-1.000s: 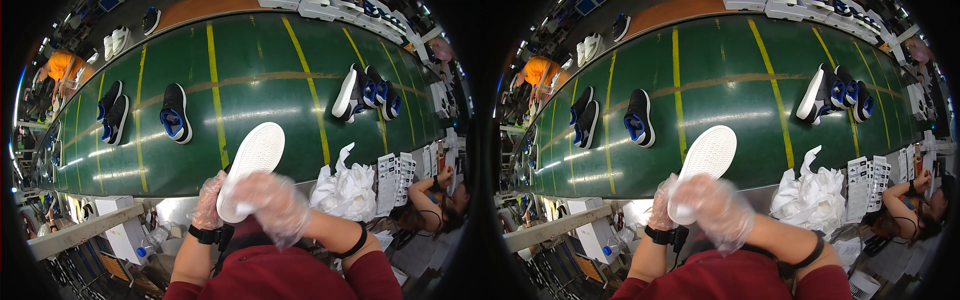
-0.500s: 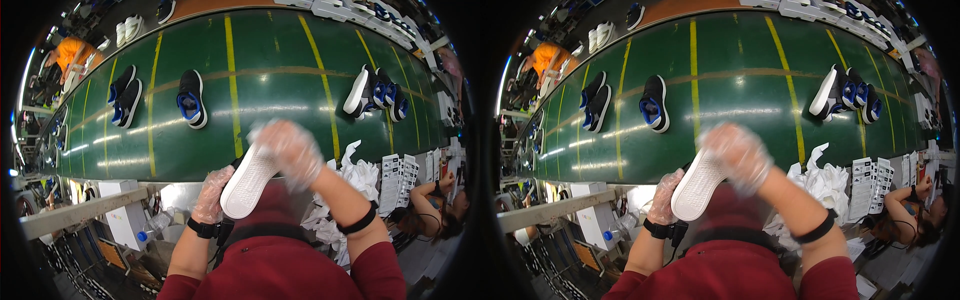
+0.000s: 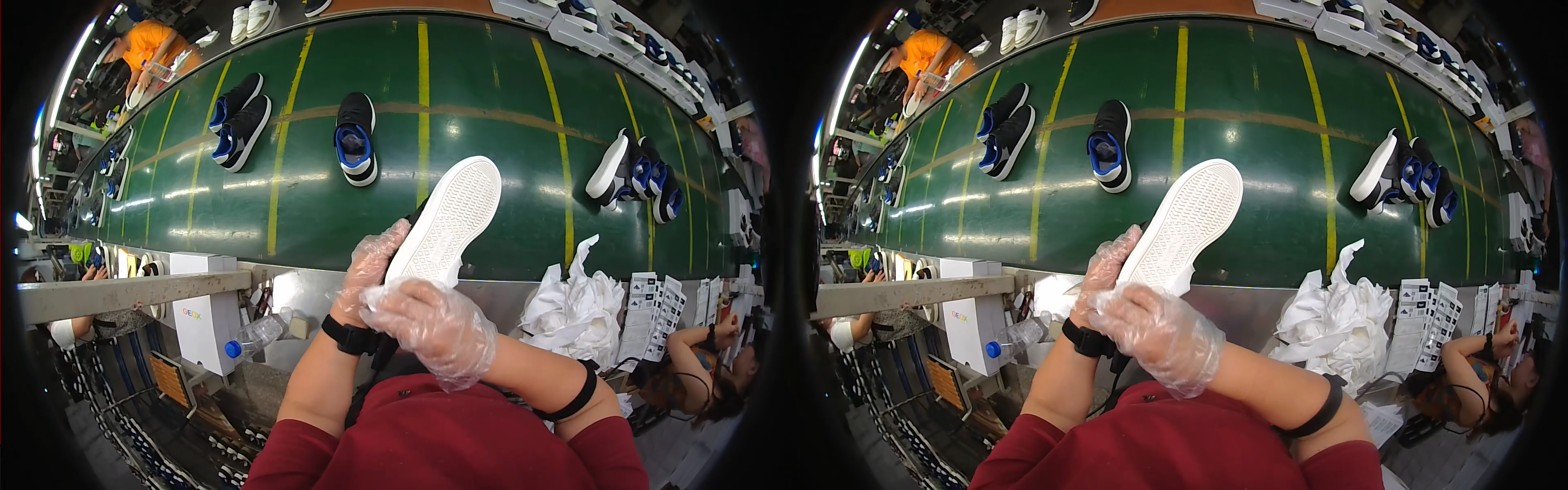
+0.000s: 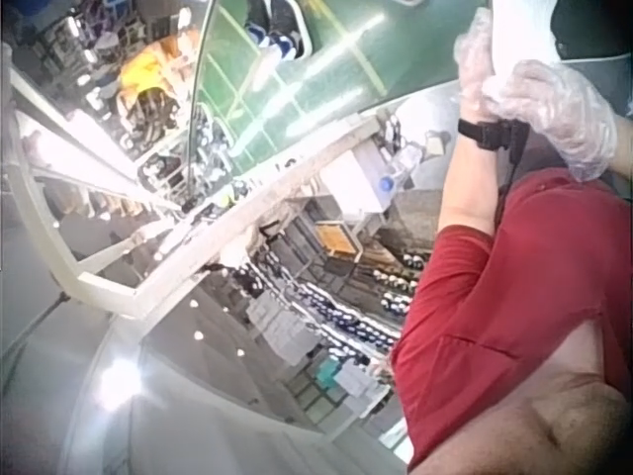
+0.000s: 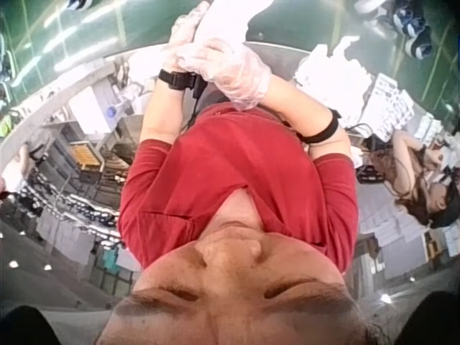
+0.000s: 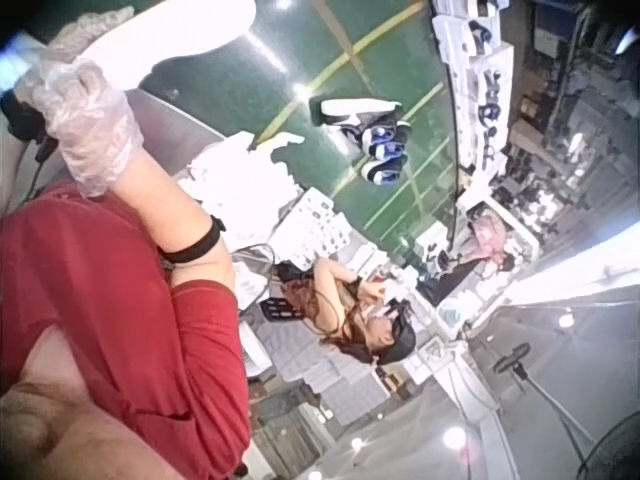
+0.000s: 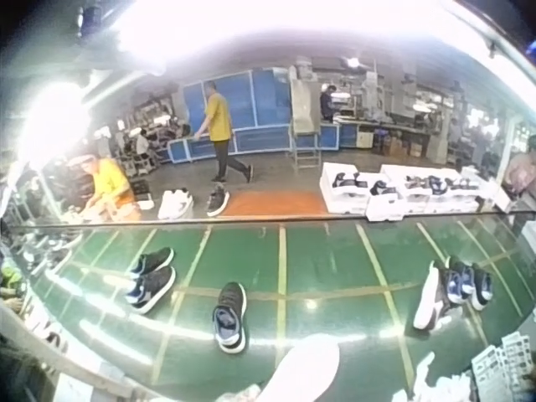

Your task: The recorder uses a cleaning solution and cloth to wipe the soles and sides of shoes on an assembly line.

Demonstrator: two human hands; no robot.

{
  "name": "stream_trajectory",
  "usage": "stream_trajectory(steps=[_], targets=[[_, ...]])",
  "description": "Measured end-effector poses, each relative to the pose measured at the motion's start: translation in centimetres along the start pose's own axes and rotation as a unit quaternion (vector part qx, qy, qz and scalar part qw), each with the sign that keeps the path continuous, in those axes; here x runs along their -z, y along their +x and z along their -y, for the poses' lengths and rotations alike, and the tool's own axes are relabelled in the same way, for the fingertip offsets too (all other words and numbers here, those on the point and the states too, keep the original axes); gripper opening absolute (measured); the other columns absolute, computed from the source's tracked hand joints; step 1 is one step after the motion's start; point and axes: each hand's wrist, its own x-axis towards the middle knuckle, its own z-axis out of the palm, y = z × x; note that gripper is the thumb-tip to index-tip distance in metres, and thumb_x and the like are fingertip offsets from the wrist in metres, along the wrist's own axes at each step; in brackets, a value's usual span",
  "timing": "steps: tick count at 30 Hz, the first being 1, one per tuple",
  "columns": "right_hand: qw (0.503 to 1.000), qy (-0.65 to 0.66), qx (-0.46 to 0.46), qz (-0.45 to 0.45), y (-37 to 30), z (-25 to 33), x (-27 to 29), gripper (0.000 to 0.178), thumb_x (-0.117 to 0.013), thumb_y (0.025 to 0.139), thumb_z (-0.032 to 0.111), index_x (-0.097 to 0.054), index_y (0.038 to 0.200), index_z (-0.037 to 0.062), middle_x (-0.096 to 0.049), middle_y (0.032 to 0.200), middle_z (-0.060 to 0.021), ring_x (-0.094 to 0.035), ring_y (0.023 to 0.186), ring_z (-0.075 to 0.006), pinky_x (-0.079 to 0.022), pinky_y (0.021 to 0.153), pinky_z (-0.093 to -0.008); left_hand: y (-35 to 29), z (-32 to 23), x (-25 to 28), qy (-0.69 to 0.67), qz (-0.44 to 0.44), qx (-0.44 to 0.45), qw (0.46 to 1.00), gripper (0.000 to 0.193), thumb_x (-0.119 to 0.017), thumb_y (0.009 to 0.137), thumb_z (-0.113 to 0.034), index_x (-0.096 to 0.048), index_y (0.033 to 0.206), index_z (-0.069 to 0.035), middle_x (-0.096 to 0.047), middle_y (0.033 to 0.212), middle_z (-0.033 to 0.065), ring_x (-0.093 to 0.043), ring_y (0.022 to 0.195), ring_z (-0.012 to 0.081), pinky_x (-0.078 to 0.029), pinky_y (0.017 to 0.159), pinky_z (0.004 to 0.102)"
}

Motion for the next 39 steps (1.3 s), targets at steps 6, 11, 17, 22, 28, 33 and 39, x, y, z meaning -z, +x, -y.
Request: stream_trajectory(steps=[6, 11, 17, 22, 28, 33, 39], targets=[[0.979, -0.052, -0.019, 0.195, -6.3, -1.1, 2.0, 0.036, -0.059, 0.073, 0.006, -0.059, 0.109, 0.0046, -0.060, 0.112, -0.0108, -0.057, 0.100, -0.0270, -0.049, 0.085, -0.0365, -0.7, -1.0, 1.1, 0.077, -0.058, -0.130, 0.987, 0.025, -0.056, 0.094, -0.022, -0.062, 0.101, 0.002, -0.067, 0.089, 0.0089, -0.066, 0.077, 0.0151, -0.057, 0.068, 0.0282], [0.990, -0.131, 0.023, 0.043, -1.5, 0.2, 5.4, 0.036, -0.063, 0.071, 0.010, -0.062, 0.107, 0.0095, -0.060, 0.113, -0.0055, -0.058, 0.098, -0.0240, -0.049, 0.085, -0.0347, -1.9, -0.9, 0.2, 0.065, -0.017, -0.125, 0.990, 0.027, -0.055, 0.095, -0.023, -0.062, 0.102, 0.002, -0.067, 0.093, 0.0095, -0.066, 0.079, 0.0157, -0.057, 0.068, 0.0286], [0.975, -0.105, 0.183, 0.073, -0.3, 1.6, 3.0, 0.032, -0.061, 0.072, 0.016, -0.063, 0.102, 0.0070, -0.059, 0.111, -0.0084, -0.058, 0.098, -0.0242, -0.050, 0.085, -0.0329, -3.1, -1.0, -0.5, 0.077, 0.018, -0.128, 0.989, 0.037, -0.047, 0.098, -0.030, -0.057, 0.114, 0.002, -0.066, 0.104, 0.0159, -0.067, 0.089, 0.0232, -0.056, 0.080, 0.0364], [0.973, -0.122, 0.014, 0.195, -10.8, -3.6, 4.3, 0.032, -0.059, 0.080, 0.013, -0.061, 0.112, 0.0122, -0.057, 0.122, -0.0033, -0.056, 0.107, -0.0204, -0.045, 0.094, -0.0351, -5.8, -1.6, -0.3, -0.025, -0.010, -0.153, 0.988, 0.042, -0.051, 0.096, -0.029, -0.051, 0.122, 0.004, -0.063, 0.112, 0.0197, -0.066, 0.097, 0.0263, -0.057, 0.080, 0.0361], [0.949, 0.090, -0.202, -0.226, -1.5, -2.4, 10.9, 0.033, -0.064, 0.073, -0.009, -0.070, 0.100, 0.0090, -0.066, 0.108, -0.0101, -0.060, 0.103, -0.0270, -0.049, 0.088, -0.0346, -6.7, -0.6, 0.3, -0.011, -0.020, -0.090, 0.996, 0.046, -0.054, 0.094, -0.032, -0.053, 0.119, 0.006, -0.063, 0.111, 0.0198, -0.066, 0.094, 0.0271, -0.058, 0.078, 0.0380], [0.964, 0.117, -0.103, -0.215, 2.6, -6.0, 13.1, 0.033, -0.065, 0.069, -0.013, -0.070, 0.095, 0.0070, -0.068, 0.101, -0.0113, -0.062, 0.100, -0.0260, -0.052, 0.083, -0.0343, -5.9, -0.4, -0.1, -0.018, -0.023, -0.062, 0.998, 0.048, -0.053, 0.094, -0.033, -0.051, 0.122, 0.006, -0.062, 0.114, 0.0207, -0.065, 0.096, 0.0297, -0.057, 0.080, 0.0381], [0.960, 0.101, -0.093, -0.244, 1.4, -5.9, 8.7, 0.025, -0.063, 0.074, -0.007, -0.069, 0.093, 0.0081, -0.069, 0.097, -0.0100, -0.063, 0.099, -0.0259, -0.049, 0.088, -0.0352, -4.4, -0.6, -0.6, -0.108, 0.041, -0.048, 0.992, 0.052, -0.049, 0.095, -0.036, -0.044, 0.132, 0.001, -0.054, 0.128, 0.0199, -0.056, 0.113, 0.0300, -0.047, 0.096, 0.0434]])
